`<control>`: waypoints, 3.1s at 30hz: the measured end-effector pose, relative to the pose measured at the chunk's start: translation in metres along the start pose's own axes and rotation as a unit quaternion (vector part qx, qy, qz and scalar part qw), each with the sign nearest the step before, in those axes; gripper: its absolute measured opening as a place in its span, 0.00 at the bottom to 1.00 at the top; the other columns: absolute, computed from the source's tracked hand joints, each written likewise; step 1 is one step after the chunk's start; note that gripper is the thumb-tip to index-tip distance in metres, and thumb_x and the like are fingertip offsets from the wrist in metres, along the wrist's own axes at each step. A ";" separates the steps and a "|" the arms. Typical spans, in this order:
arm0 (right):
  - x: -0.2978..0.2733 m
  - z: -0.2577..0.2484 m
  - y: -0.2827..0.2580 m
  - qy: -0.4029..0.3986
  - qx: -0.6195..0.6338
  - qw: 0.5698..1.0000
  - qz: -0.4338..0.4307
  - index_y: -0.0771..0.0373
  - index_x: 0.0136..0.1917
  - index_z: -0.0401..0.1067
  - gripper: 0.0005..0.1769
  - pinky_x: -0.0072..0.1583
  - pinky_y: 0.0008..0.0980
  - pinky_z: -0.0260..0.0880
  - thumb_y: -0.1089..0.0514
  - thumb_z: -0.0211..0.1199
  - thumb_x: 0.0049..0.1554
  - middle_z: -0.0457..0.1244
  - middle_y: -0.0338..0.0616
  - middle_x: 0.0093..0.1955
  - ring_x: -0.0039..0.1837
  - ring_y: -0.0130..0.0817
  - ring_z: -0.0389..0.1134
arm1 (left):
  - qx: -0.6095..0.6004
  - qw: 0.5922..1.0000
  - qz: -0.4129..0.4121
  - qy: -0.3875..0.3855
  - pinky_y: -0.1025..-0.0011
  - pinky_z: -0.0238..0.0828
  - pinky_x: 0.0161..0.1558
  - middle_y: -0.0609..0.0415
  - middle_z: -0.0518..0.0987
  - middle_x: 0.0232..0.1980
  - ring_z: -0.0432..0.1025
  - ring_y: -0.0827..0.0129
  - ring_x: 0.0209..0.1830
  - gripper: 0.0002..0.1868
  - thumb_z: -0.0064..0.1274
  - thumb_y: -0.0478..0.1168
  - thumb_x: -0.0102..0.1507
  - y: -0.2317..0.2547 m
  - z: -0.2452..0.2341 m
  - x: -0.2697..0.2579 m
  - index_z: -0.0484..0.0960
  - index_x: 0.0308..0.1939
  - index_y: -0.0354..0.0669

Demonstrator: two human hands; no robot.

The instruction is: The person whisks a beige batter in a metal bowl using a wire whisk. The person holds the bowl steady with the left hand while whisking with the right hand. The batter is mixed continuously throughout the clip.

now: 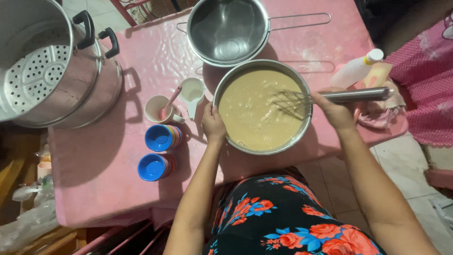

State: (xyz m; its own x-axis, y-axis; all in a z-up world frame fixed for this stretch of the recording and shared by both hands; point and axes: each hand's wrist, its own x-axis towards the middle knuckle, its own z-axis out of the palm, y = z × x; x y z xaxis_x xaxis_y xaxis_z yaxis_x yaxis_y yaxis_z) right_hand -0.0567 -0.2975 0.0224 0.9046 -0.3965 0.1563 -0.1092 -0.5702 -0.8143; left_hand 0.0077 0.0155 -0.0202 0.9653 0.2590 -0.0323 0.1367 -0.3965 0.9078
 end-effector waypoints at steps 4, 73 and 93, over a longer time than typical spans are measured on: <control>-0.004 0.032 -0.015 -0.064 0.088 0.992 0.058 0.55 0.45 0.74 0.17 0.54 0.24 0.64 0.45 0.71 0.47 0.65 0.42 0.40 0.46 0.30 0.66 | 0.018 1.000 -0.006 0.008 0.56 0.66 0.48 0.46 0.78 0.41 0.72 0.50 0.44 0.15 0.35 0.44 0.63 0.003 -0.001 -0.002 0.74 0.49 0.48; 0.000 0.019 -0.066 -0.041 0.163 0.979 0.112 0.58 0.49 0.71 0.19 0.39 0.23 0.66 0.47 0.70 0.49 0.64 0.44 0.38 0.38 0.29 0.66 | -0.012 1.000 -0.015 0.010 0.56 0.69 0.43 0.44 0.79 0.36 0.73 0.48 0.41 0.14 0.36 0.45 0.63 -0.004 0.003 0.001 0.76 0.45 0.49; -0.007 0.017 -0.104 -0.129 0.182 0.946 0.234 0.62 0.50 0.69 0.25 0.43 0.39 0.71 0.48 0.72 0.45 0.63 0.45 0.36 0.37 0.32 0.64 | -0.008 1.000 -0.023 -0.003 0.57 0.68 0.44 0.44 0.78 0.36 0.73 0.49 0.41 0.15 0.34 0.45 0.64 -0.008 0.003 0.004 0.76 0.46 0.49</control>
State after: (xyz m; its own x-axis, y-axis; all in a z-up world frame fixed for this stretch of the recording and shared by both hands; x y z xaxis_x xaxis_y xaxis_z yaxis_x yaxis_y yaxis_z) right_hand -0.0452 -0.2231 0.0969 0.8679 -0.3292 -0.3719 -0.4155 -0.0711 -0.9068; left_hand 0.0111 0.0171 -0.0285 0.9597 0.2704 -0.0770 0.1777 -0.3710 0.9115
